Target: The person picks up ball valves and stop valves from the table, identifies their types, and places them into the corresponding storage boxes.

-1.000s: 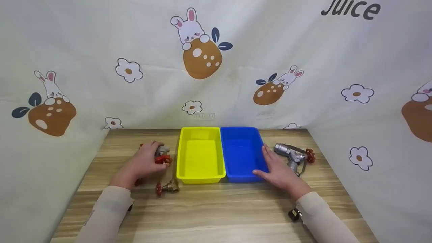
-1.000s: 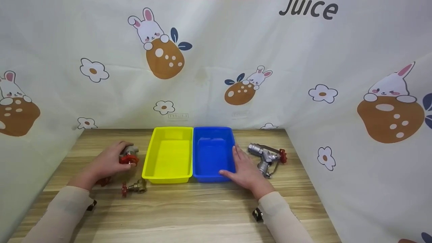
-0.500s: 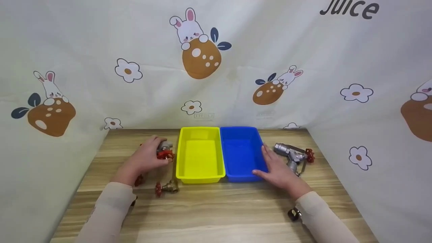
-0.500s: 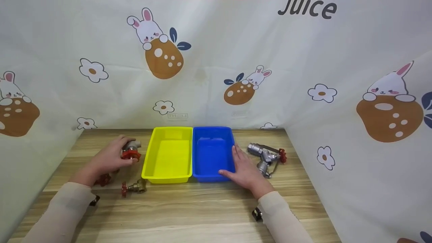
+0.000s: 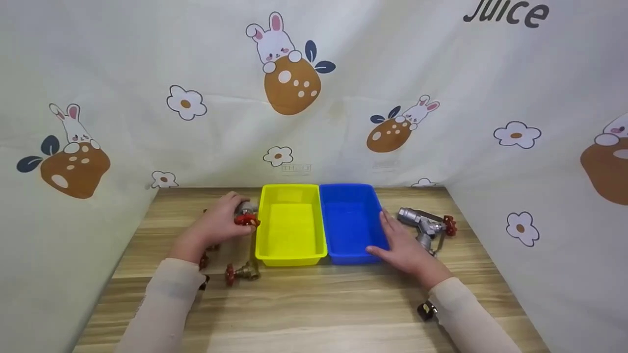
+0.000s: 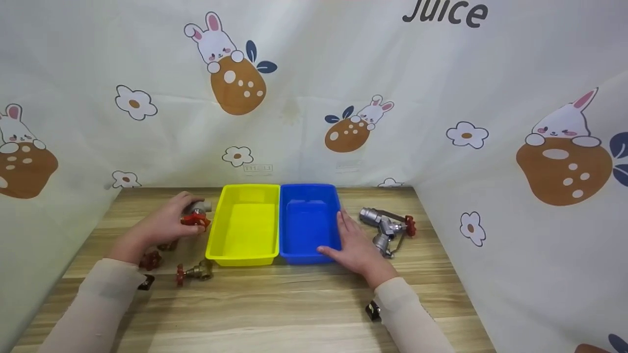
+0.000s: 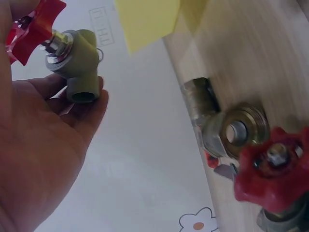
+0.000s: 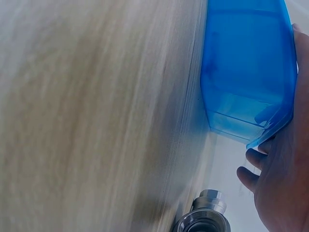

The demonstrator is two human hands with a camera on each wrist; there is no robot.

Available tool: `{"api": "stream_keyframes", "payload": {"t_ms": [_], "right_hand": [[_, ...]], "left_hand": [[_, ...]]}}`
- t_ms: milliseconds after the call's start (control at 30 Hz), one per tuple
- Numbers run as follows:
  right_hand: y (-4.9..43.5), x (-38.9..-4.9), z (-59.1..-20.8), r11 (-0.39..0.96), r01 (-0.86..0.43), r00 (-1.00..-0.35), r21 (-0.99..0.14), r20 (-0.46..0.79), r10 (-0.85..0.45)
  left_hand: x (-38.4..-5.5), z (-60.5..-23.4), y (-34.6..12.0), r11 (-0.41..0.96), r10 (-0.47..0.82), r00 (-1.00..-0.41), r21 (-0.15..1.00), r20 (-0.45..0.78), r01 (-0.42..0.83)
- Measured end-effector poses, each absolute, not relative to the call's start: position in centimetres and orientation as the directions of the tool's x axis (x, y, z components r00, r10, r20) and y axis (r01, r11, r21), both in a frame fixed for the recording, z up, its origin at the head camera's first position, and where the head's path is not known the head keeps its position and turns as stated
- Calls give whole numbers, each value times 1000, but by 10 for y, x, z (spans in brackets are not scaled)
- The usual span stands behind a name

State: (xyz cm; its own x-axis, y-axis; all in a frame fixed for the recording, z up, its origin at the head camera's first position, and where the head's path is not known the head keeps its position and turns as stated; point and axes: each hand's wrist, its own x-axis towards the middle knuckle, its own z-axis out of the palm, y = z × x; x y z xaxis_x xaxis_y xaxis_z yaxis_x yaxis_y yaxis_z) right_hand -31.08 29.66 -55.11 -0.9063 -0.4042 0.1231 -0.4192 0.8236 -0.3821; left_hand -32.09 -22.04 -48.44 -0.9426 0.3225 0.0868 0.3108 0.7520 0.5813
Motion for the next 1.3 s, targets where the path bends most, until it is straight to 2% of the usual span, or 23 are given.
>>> {"api": "stream_keyframes", "payload": {"t_ms": [500, 1133, 1300], "right_hand": [[298, -312, -551, 829, -403, -912, -388, 96, -399], [296, -313, -552, 819, -426, -903, -384, 123, -412], [296, -312, -551, 821, -425, -904, -382, 124, -410]], "left_hand": [[-328, -474, -198, 715, 347, -935, 624, 74, 315], [-342, -470, -169, 714, 342, -938, 635, 50, 295], [-347, -469, -163, 718, 358, -930, 613, 78, 328]]}}
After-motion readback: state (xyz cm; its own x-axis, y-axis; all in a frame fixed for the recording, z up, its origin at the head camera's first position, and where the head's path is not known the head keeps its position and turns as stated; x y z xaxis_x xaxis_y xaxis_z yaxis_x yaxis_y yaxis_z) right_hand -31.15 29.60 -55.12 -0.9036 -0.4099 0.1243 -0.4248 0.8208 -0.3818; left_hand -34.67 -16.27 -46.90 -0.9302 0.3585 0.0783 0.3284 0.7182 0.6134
